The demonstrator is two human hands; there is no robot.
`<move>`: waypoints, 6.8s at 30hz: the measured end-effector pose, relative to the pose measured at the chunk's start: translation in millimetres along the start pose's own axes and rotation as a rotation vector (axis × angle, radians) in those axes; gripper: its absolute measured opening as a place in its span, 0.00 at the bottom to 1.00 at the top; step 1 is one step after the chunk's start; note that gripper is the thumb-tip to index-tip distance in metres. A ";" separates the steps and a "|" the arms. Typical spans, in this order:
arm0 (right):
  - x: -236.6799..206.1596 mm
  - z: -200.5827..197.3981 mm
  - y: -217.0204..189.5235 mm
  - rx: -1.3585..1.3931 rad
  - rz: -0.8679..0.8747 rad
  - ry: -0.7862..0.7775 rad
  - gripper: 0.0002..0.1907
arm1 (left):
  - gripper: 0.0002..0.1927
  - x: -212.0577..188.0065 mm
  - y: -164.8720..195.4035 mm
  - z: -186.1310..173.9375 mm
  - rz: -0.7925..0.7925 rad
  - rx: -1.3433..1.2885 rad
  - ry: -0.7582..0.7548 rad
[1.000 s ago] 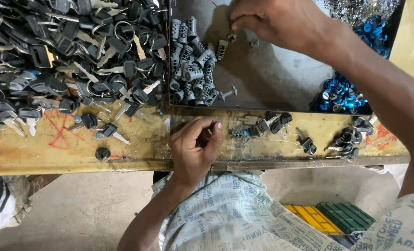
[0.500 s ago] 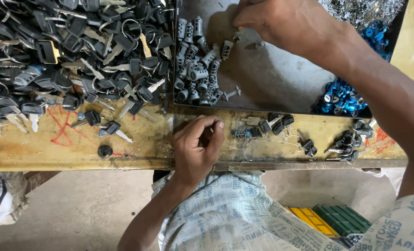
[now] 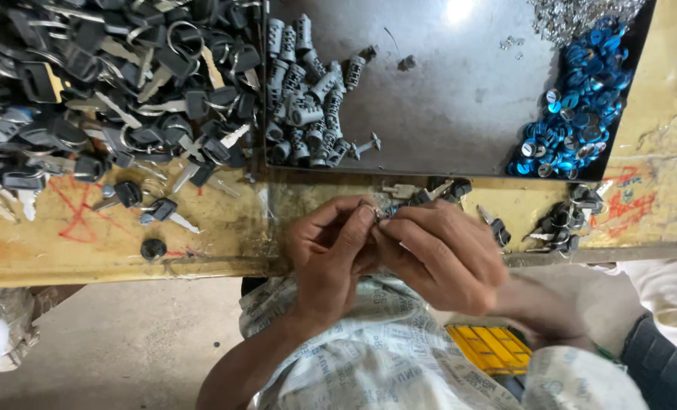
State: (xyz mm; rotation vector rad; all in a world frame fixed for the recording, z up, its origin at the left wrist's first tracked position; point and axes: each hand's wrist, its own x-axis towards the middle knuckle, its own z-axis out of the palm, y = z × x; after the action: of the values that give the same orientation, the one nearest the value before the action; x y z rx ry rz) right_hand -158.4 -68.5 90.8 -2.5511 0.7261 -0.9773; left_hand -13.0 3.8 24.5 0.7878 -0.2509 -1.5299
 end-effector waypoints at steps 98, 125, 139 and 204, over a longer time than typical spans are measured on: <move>-58.4 26.8 -23.9 -0.120 0.372 0.011 0.20 | 0.07 13.7 18.3 -4.5 0.359 0.648 -0.156; 1.5 -37.2 76.7 -0.383 0.608 -0.052 0.05 | 0.04 13.8 -1.0 -22.2 0.308 0.516 -0.092; 31.5 -10.4 121.8 -0.345 0.366 -0.245 0.07 | 0.07 15.9 -5.9 -23.5 0.375 0.536 -0.151; -14.3 -12.0 7.9 -0.524 0.126 -0.382 0.27 | 0.08 28.6 -8.6 -36.1 0.530 0.845 -0.106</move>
State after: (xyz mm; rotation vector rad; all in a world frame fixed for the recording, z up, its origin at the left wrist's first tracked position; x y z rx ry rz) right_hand -178.5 -68.2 88.2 -2.9506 1.1187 -0.2565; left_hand 4.2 -11.2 -16.5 1.1694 -1.1396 -0.9276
